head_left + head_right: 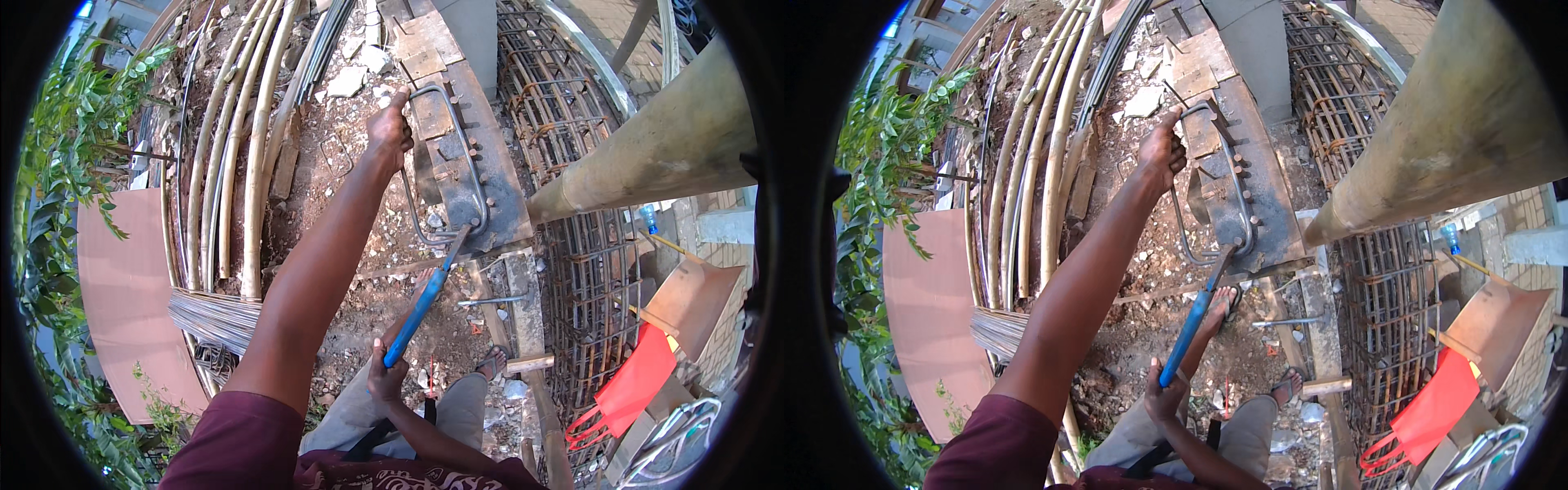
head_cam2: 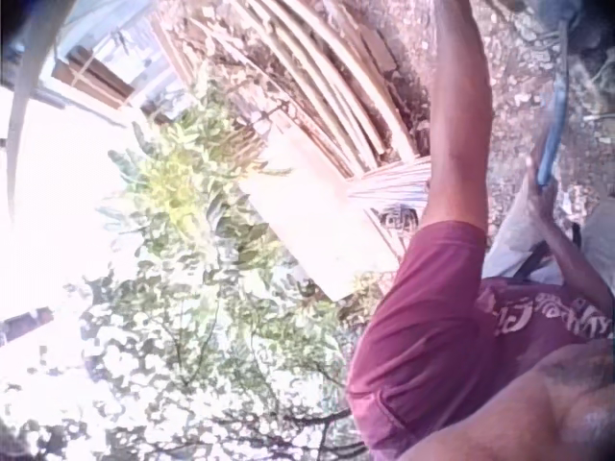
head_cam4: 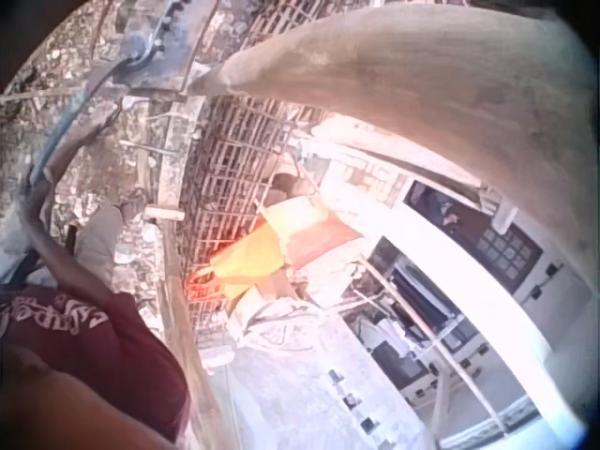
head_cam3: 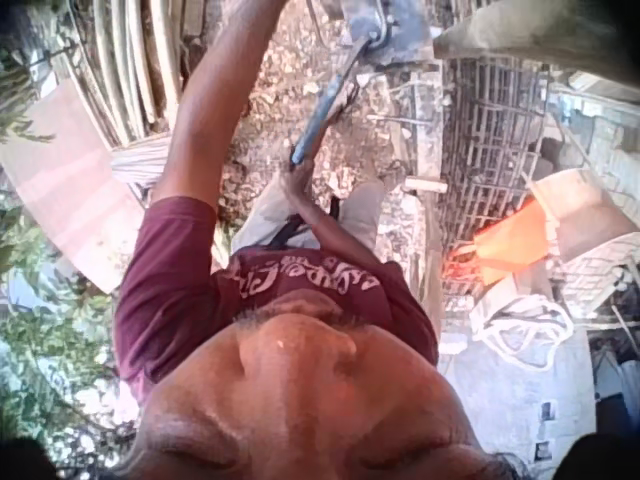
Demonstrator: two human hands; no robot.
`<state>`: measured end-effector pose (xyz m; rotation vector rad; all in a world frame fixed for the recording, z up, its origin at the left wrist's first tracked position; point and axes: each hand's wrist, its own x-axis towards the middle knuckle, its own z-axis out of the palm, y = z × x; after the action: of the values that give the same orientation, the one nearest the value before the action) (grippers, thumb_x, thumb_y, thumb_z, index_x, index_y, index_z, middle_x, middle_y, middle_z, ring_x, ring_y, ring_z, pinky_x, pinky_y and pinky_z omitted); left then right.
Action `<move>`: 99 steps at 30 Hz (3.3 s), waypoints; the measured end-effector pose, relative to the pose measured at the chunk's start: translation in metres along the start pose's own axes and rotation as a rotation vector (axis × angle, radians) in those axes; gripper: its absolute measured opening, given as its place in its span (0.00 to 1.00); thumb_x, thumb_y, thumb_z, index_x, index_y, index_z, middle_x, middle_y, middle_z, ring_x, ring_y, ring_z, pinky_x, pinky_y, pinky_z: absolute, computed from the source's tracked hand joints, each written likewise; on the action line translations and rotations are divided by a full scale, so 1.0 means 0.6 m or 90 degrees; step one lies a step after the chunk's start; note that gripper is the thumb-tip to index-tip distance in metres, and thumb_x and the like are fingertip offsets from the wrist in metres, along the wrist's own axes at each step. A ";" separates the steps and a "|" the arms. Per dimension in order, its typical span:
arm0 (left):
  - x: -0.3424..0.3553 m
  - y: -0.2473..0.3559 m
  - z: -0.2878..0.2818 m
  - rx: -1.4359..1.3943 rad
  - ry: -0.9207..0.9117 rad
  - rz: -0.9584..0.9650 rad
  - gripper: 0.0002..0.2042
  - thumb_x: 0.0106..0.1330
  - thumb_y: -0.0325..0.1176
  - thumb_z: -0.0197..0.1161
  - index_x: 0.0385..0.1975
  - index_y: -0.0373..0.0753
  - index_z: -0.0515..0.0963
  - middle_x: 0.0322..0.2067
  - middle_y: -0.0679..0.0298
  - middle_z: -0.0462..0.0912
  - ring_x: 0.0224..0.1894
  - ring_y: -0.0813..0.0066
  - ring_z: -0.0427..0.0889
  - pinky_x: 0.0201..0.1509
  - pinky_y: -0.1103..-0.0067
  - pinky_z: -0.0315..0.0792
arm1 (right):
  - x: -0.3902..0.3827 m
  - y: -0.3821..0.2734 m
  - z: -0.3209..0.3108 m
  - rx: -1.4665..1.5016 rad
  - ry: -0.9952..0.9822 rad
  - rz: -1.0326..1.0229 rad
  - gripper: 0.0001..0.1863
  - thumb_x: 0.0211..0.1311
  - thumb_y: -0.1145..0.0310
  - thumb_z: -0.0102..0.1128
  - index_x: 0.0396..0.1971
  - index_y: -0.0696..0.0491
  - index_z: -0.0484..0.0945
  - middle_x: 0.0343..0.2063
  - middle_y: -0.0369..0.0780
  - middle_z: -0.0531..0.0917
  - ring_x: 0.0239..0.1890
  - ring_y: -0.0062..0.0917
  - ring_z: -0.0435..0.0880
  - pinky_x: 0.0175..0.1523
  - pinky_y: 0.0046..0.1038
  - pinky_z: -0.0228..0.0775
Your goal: The person repeatedly bends steel bars using a manual bending machine. They place each bar into the machine, apply force with a lever to bend it, then remove the bent bar and set it aside. The process is repeated continuously.
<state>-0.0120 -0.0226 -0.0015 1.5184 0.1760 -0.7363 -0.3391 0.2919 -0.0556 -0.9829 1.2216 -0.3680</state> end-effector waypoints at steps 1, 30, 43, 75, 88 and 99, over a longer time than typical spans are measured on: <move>-0.003 0.004 0.001 0.016 0.001 -0.013 0.17 0.75 0.48 0.70 0.29 0.47 0.74 0.16 0.77 0.58 0.14 0.83 0.51 0.16 0.78 0.47 | -0.003 0.006 -0.038 -0.013 -0.031 -0.049 0.27 0.73 0.60 0.71 0.15 0.56 0.75 0.10 0.35 0.72 0.16 0.17 0.71 0.25 0.32 0.60; 0.355 0.302 -0.263 0.504 0.038 0.139 0.19 0.66 0.49 0.75 0.43 0.38 0.93 0.39 0.56 0.93 0.43 0.65 0.90 0.54 0.69 0.80 | -0.158 -0.237 -0.203 -0.307 0.212 0.073 0.21 0.67 0.65 0.74 0.16 0.53 0.76 0.12 0.30 0.72 0.15 0.14 0.67 0.21 0.28 0.54; 0.129 0.381 -0.312 0.031 -0.388 -0.032 0.18 0.77 0.34 0.66 0.63 0.35 0.81 0.35 0.71 0.87 0.33 0.83 0.85 0.38 0.82 0.85 | -0.166 -0.252 -0.351 -0.492 0.114 -0.032 0.21 0.64 0.58 0.76 0.20 0.59 0.83 0.11 0.38 0.74 0.17 0.20 0.70 0.26 0.36 0.65; -0.556 -0.417 -0.025 -0.060 -0.384 -0.200 0.32 0.72 0.25 0.66 0.75 0.42 0.61 0.43 0.50 0.83 0.42 0.60 0.86 0.38 0.58 0.89 | -0.241 -0.153 -0.643 -0.589 0.073 -0.020 0.23 0.65 0.56 0.76 0.22 0.61 0.81 0.14 0.39 0.75 0.20 0.22 0.71 0.31 0.37 0.69; -0.570 -0.381 -0.037 0.037 -0.380 -0.254 0.35 0.76 0.34 0.67 0.79 0.41 0.59 0.53 0.49 0.83 0.50 0.54 0.85 0.43 0.52 0.91 | -0.184 -0.233 -0.601 -0.414 0.164 -0.231 0.12 0.71 0.67 0.71 0.29 0.55 0.81 0.17 0.28 0.70 0.21 0.14 0.67 0.28 0.26 0.61; -0.587 -0.368 -0.064 -0.022 -0.394 -0.207 0.13 0.76 0.41 0.71 0.46 0.38 0.80 0.37 0.70 0.82 0.41 0.77 0.83 0.43 0.72 0.86 | 0.148 -0.472 -0.641 -0.611 -0.186 -0.133 0.31 0.72 0.38 0.67 0.34 0.57 0.87 0.19 0.29 0.74 0.24 0.18 0.70 0.30 0.32 0.62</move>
<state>-0.3908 0.1536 0.0004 1.1759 -0.0354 -1.4192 -0.5840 -0.0945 0.1084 -1.9171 1.0128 0.2451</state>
